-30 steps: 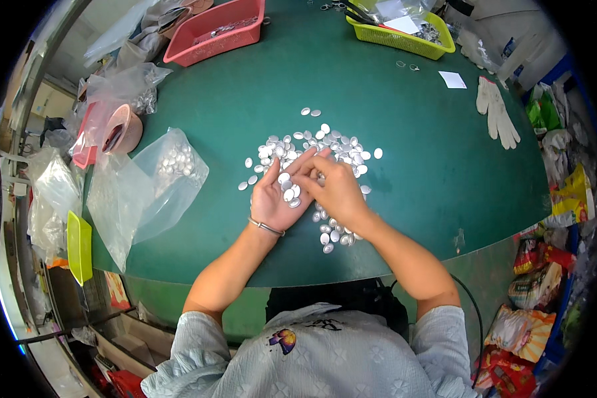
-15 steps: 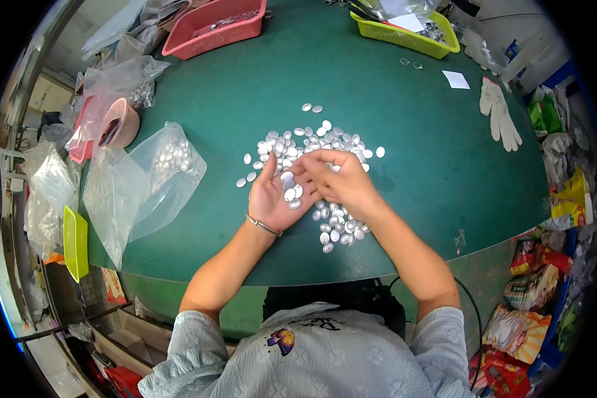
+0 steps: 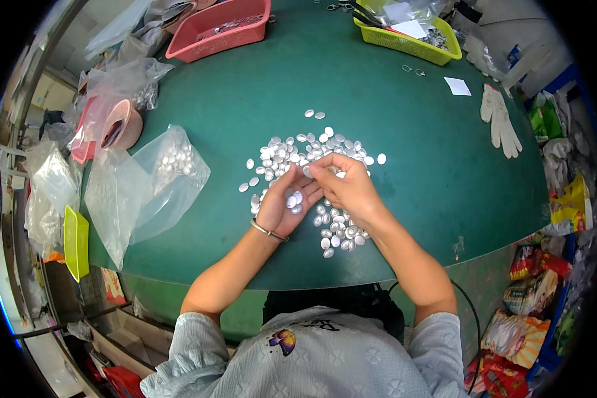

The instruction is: The person sits at a green workbench and sorts small, white, circular discs by hand. They pick up handfuls of the discs, inspect them, and place them into a clear plastic bag. The workspace contains various containers and loose discs.

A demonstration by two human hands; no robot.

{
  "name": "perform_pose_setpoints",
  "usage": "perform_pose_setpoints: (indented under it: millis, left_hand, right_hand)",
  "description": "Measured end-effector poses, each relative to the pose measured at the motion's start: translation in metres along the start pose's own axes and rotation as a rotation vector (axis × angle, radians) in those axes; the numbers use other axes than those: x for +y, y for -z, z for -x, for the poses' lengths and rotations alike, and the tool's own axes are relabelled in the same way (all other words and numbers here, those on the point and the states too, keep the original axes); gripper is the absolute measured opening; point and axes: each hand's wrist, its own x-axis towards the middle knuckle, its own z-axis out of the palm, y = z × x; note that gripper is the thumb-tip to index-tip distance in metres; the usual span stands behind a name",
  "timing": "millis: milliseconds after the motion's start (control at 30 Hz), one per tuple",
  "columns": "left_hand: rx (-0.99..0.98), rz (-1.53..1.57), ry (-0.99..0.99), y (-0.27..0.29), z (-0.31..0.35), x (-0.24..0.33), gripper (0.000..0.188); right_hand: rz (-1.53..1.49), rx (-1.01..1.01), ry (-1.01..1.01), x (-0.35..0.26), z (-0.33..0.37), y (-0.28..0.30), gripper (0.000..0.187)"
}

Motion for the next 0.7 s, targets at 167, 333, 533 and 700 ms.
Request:
perform_pose_setpoints:
  millis: [167,333,533,700]
  left_hand:
    - [0.012,-0.252,-0.072,0.0085,0.0027,0.0026,0.022]
    - [0.044,-0.255,-0.092,0.01,0.0013,0.0022,0.012]
    - [0.025,-0.225,-0.126,0.0096,0.0015,0.0033,0.011]
    - [0.025,-0.276,-0.188,0.0078,0.0019,0.0015,0.01]
  right_hand:
    - [-0.154,-0.033,-0.086,-0.0014,-0.0002,0.0027,0.013]
    - [-0.141,-0.06,-0.099,0.0006,0.0,0.0032,0.014]
    - [-0.201,-0.084,-0.13,0.0024,-0.0017,0.0059,0.018]
    - [-0.236,-0.104,-0.125,0.003,-0.0015,0.0067,0.02]
